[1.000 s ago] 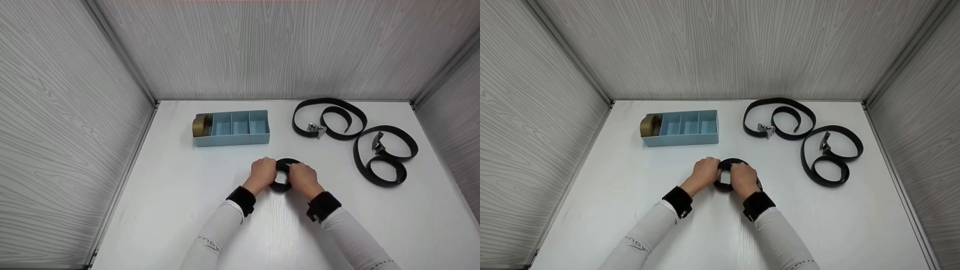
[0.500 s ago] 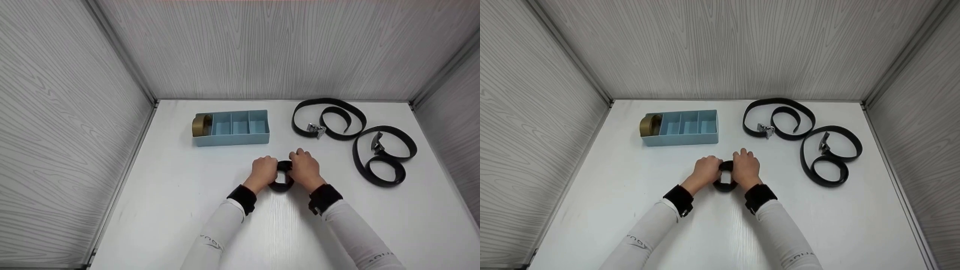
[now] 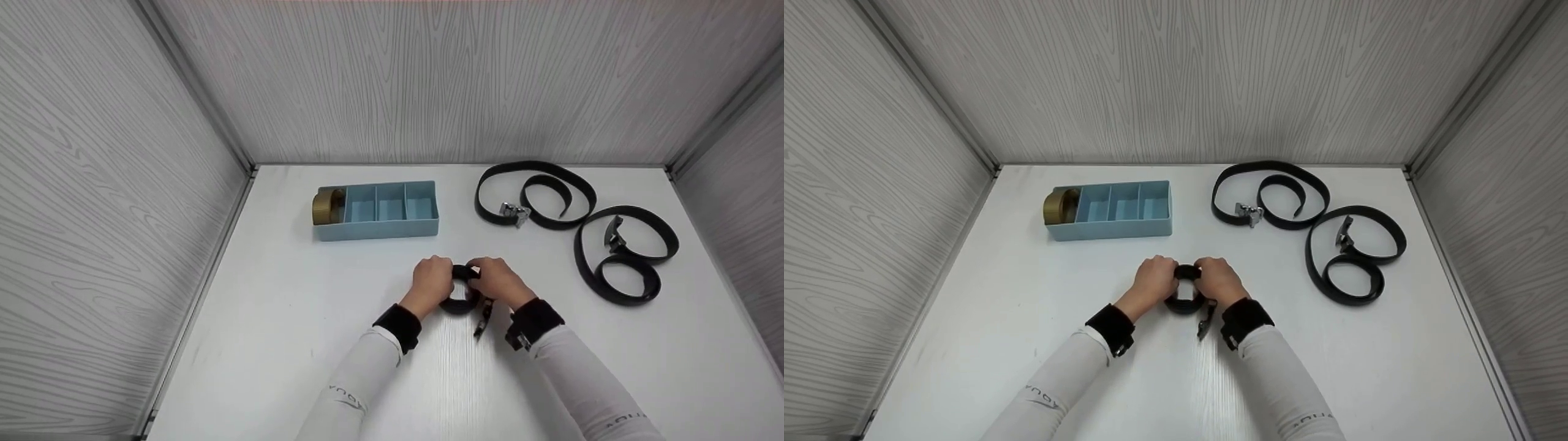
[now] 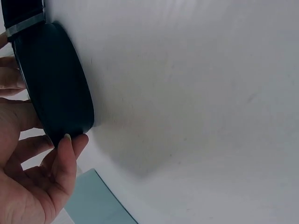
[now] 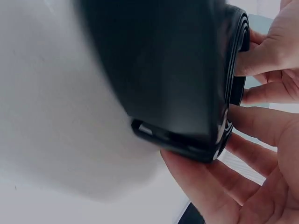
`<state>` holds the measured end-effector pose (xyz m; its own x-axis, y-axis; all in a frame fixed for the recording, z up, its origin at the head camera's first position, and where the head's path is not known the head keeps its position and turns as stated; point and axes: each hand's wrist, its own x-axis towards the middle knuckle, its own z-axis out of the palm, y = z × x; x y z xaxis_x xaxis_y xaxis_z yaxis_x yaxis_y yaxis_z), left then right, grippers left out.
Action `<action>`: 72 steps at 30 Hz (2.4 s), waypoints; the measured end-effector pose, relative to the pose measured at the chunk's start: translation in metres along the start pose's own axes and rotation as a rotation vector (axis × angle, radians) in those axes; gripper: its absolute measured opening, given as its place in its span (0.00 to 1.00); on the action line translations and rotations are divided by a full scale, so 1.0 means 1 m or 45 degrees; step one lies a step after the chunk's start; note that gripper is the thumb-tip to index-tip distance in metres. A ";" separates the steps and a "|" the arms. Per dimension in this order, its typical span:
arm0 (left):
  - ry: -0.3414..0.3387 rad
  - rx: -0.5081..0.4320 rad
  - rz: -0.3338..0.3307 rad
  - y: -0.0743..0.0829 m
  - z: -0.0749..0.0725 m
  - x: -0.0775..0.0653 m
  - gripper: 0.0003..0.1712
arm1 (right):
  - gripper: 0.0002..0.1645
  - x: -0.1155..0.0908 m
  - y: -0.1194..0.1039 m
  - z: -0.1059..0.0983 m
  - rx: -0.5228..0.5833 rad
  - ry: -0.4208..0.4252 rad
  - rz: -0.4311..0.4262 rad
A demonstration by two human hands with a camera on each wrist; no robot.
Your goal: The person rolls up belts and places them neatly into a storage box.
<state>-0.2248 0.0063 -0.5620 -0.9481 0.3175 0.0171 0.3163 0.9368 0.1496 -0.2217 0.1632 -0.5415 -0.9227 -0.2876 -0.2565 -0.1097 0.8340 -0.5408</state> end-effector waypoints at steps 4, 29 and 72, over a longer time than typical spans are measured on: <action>0.034 -0.009 0.005 0.000 0.000 -0.001 0.07 | 0.22 0.000 -0.002 0.003 -0.011 0.042 -0.011; -0.032 -0.158 0.039 -0.012 0.000 -0.002 0.06 | 0.24 -0.011 0.016 0.007 0.677 -0.060 0.208; -0.042 -0.680 0.478 -0.033 -0.064 -0.039 0.21 | 0.13 -0.047 -0.018 -0.039 -0.219 0.119 -0.764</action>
<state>-0.2006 -0.0467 -0.5039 -0.7721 0.6210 0.1348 0.5584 0.5618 0.6104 -0.1903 0.1803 -0.4884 -0.7095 -0.6932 0.1268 -0.6691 0.6062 -0.4300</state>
